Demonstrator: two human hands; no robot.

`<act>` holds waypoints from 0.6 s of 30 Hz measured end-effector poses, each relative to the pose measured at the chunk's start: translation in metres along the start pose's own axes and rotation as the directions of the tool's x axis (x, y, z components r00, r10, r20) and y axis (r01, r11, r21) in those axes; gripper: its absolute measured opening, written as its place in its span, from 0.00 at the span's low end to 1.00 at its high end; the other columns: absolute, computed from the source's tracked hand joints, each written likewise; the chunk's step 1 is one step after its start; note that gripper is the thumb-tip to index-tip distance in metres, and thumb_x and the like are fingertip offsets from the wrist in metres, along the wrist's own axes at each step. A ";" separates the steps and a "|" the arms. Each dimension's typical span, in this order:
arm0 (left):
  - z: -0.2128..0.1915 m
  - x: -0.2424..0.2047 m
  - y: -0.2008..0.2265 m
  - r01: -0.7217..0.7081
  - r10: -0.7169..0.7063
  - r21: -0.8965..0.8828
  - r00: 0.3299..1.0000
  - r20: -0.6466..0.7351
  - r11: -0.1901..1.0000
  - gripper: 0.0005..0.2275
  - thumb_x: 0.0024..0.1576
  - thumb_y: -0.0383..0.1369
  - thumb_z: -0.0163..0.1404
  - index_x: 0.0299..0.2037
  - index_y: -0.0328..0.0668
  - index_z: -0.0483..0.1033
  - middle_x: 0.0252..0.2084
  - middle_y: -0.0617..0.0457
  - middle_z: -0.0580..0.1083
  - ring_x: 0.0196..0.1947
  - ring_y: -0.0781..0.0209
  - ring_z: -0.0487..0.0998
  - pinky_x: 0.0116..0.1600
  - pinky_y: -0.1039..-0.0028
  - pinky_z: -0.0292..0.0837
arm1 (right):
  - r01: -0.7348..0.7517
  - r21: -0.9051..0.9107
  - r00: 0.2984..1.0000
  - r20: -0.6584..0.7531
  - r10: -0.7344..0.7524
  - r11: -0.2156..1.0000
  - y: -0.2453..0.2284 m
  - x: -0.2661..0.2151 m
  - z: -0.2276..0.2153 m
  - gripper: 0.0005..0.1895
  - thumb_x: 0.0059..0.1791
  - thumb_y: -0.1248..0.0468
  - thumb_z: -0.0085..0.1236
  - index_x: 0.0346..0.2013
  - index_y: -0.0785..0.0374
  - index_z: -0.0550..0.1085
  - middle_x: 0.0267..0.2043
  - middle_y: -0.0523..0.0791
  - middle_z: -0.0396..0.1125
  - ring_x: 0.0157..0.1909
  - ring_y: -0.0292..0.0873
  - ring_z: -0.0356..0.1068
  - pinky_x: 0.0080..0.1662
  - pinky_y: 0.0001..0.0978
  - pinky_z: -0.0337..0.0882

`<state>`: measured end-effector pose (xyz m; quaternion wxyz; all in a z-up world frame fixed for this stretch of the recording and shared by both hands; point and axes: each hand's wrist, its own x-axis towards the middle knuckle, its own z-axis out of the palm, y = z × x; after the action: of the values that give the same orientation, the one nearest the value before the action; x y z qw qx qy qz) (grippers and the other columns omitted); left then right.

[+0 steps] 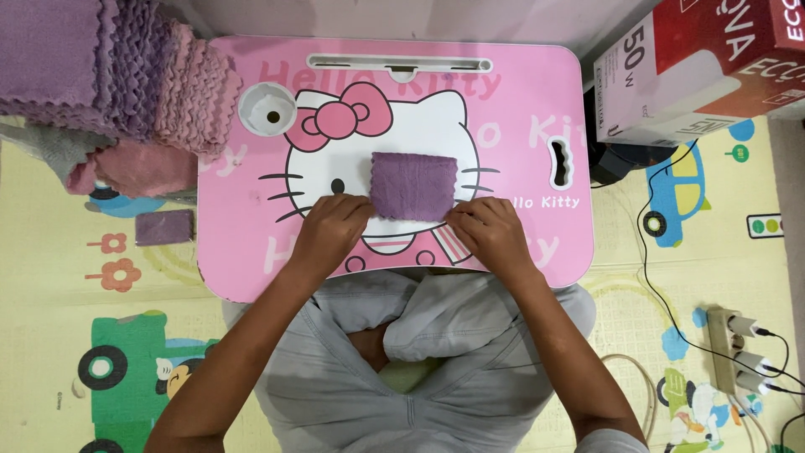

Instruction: The person cleans purple and gray cloths using a lint roller on a small pink table. They pick up the cloths one at a time, roll the lint roller over them, and then move them to a stack.

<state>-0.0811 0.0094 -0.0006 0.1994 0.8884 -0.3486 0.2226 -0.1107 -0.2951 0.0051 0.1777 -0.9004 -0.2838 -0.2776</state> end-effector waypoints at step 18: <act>0.035 0.061 -0.034 0.083 0.009 0.445 0.979 -0.202 0.892 0.11 0.60 0.45 0.52 0.48 0.58 0.81 0.56 0.50 0.75 0.53 0.53 0.74 0.51 0.59 0.69 | -0.102 -0.157 0.995 -0.003 0.103 0.982 -0.100 0.013 0.046 0.16 0.50 0.54 0.60 0.49 0.55 0.79 0.47 0.42 0.68 0.48 0.44 0.68 0.48 0.40 0.61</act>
<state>-0.0082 -0.0179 -0.0034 0.0258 0.8901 -0.2487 0.3811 -0.1444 -0.1905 -0.0067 0.1198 -0.9257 -0.2148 -0.2874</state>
